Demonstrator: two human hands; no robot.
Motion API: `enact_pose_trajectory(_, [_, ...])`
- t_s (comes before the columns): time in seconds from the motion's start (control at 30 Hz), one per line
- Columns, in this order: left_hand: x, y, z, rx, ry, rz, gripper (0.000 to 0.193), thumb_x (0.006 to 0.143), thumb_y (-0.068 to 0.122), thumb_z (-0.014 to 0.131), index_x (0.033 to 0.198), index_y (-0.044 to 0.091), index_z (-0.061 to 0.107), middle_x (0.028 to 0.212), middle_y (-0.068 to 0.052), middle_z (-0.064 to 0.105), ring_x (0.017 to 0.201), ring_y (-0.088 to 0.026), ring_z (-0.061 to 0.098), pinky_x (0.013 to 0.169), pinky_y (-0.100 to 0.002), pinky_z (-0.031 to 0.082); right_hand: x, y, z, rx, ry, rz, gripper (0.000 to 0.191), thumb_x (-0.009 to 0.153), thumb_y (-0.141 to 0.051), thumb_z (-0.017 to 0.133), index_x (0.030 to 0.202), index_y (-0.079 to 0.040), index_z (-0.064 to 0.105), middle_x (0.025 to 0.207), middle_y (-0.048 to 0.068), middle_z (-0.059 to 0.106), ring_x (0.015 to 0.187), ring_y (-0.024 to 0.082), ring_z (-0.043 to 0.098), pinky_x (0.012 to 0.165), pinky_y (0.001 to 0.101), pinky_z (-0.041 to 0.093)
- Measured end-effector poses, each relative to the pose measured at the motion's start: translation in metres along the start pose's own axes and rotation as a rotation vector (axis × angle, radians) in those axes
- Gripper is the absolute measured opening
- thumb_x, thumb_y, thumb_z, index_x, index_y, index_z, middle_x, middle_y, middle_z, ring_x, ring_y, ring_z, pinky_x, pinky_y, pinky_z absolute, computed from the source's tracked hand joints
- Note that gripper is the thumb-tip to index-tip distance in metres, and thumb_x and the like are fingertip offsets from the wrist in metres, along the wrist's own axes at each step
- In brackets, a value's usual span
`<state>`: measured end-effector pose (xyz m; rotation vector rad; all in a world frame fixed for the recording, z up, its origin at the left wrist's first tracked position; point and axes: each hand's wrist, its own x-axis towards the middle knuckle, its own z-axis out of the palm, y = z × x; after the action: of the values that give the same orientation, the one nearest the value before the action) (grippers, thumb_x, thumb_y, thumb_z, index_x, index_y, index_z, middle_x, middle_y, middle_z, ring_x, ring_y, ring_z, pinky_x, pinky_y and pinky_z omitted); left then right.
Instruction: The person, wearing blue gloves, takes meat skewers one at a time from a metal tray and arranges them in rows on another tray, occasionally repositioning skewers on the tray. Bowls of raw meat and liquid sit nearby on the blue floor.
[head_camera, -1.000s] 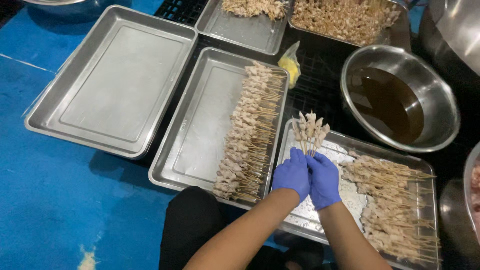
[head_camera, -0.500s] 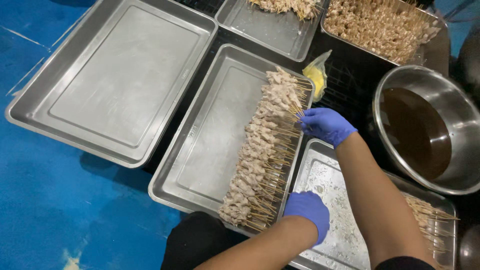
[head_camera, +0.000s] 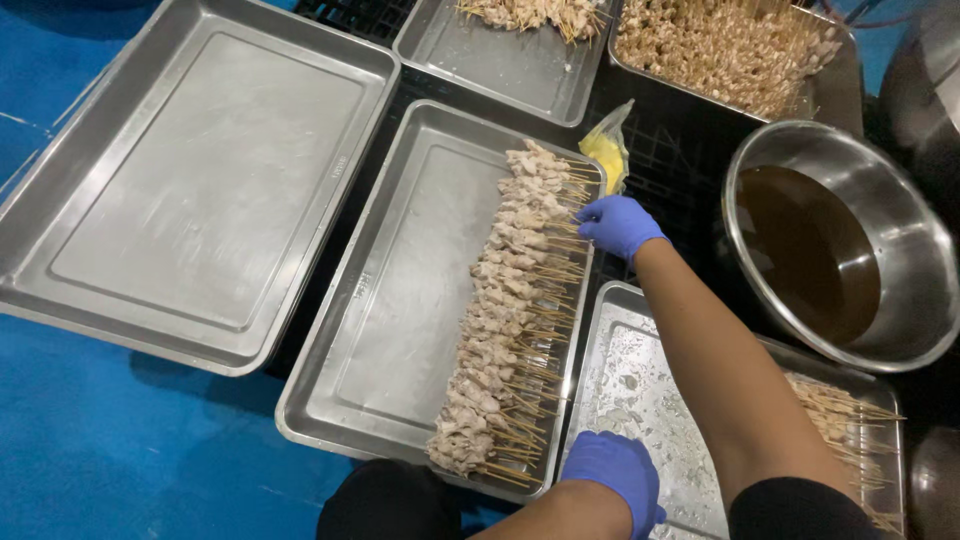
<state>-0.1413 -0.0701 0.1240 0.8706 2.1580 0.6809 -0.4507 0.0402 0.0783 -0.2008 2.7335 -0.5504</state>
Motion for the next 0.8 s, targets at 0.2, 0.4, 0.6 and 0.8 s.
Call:
enact_pose_trajectory(0.2, [0.01,0.001,0.009,-0.028,0.003,-0.073,0.05,0.084,0.048,0.076,0.107,0.004,0.078,0.109,-0.019,0.076,0.103,-0.037,0.073,0.088,-0.048,0.055,0.013,0.003,0.007,-0.229,0.098,0.026,0.03,0.082,-0.02,0.074,0.111,-0.026,0.08,0.105,0.008,0.077,0.098,0.03,0.072,0.09,0.0411,0.057])
enact_pose_trajectory(0.4, [0.019,-0.002,0.013,-0.06,-0.051,-0.107,0.05,0.08,0.047,0.078,0.105,0.004,0.079,0.107,-0.018,0.077,0.102,-0.035,0.074,0.087,-0.047,0.056,0.009,-0.012,-0.001,-0.226,0.112,0.117,0.019,0.086,-0.031,0.078,0.102,-0.022,0.081,0.104,0.009,0.076,0.097,0.03,0.071,0.087,0.0416,0.057])
enact_pose_trajectory(0.6, [0.015,-0.002,0.013,-0.067,-0.009,-0.076,0.05,0.081,0.046,0.08,0.105,0.002,0.077,0.105,-0.021,0.076,0.103,-0.037,0.072,0.089,-0.048,0.053,0.004,-0.013,0.0,-0.43,-0.048,0.029,0.027,0.085,-0.018,0.068,0.103,-0.032,0.082,0.109,0.008,0.075,0.101,0.031,0.07,0.092,0.0421,0.055])
enact_pose_trajectory(0.8, [0.005,-0.001,0.009,-0.103,0.014,-0.079,0.049,0.082,0.045,0.08,0.103,0.001,0.077,0.101,-0.023,0.077,0.101,-0.038,0.073,0.087,-0.048,0.054,0.0,0.012,0.008,-0.283,0.139,0.14,0.035,0.086,-0.011,0.064,0.116,-0.025,0.075,0.115,0.014,0.072,0.105,0.036,0.068,0.091,0.0453,0.055])
